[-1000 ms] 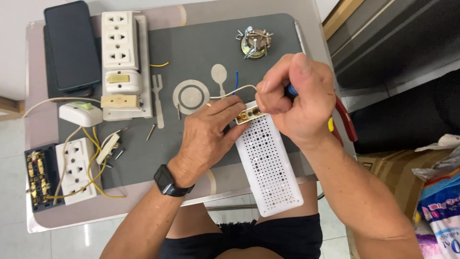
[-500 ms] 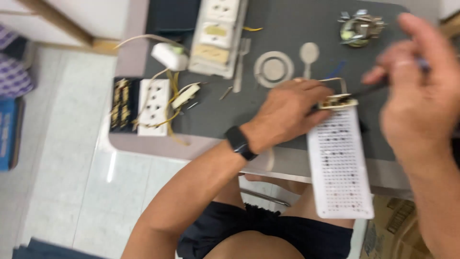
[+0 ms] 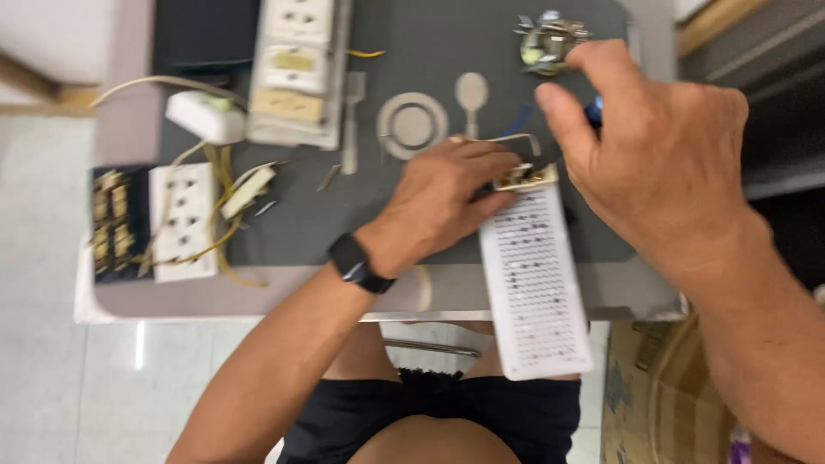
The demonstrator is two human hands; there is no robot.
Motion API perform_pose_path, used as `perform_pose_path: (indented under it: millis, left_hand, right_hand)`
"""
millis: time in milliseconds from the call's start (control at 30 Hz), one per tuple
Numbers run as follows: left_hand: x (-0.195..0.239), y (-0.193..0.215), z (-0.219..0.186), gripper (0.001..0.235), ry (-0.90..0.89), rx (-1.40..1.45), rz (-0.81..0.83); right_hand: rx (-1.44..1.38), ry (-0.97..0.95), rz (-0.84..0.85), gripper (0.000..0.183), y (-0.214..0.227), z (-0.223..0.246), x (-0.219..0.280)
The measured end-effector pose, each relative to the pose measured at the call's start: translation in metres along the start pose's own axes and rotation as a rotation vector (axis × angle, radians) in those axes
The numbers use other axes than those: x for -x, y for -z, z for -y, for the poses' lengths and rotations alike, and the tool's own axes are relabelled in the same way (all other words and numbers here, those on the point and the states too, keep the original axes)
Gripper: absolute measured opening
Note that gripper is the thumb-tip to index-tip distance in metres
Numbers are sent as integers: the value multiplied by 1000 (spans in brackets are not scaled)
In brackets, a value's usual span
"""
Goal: The person disassembles a white power strip and a wall socket using a screwdriver. They remove the plastic covers to expose the internal wiring and terminals, then manipulate the components and wires on a table.
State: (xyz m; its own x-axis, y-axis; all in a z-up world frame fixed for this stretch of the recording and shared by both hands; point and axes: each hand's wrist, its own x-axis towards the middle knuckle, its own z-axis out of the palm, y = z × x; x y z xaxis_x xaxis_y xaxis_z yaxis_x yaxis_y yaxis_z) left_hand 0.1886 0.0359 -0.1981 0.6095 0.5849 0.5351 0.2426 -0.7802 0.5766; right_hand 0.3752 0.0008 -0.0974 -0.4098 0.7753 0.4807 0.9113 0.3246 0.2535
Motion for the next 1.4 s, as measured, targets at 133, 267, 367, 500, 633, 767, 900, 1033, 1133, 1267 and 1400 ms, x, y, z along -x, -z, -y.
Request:
perform_pose_path:
  millis: [133,267,367,500,633,767,900,1033,1133,1267,1400]
  left_hand:
    - [3,-2,1,28,31,-56,-23]
    - [2,-1,-2,31,53,-67,-12]
    - [1,2,-7,25,29,-75,-22]
    - [0,2,-9,23,39,-57,-21]
    - [-2,4,-11,19,37,-50,-15]
    - [-1,0,-7,24,60,-80,1]
    - [0,0,-6,29,45,-58,3]
    - [0,-1,-6,24,-16,-105,-31]
    - [-1,2,-8,22,-18,-101,-29]
    - [0,-3,-5,23,-27,-134,-35]
    - [-2,-3,-5,25,-8,-117,-38]
  right_hand:
    - [-409,-149,542,34,38,7,-27]
    - [-429,-53,500,28,38,9,-25]
    - [-264,-96,334,28,26,11,-19]
    - [-379,-3,288,20,35,11,-19]
    - [-412,-76,257,24,29,10,-14]
    - [-382,-7,181,20,31,9,-17]
    - [-362,-6,232,24,29,8,-18]
    - [-353,82,190,28,31,3,-18]
    - [-503,34,401,48,49,7,-22]
    - [-218,78,219,29,38,2,-12]
    - [-405,76,318,34,48,1,-17]
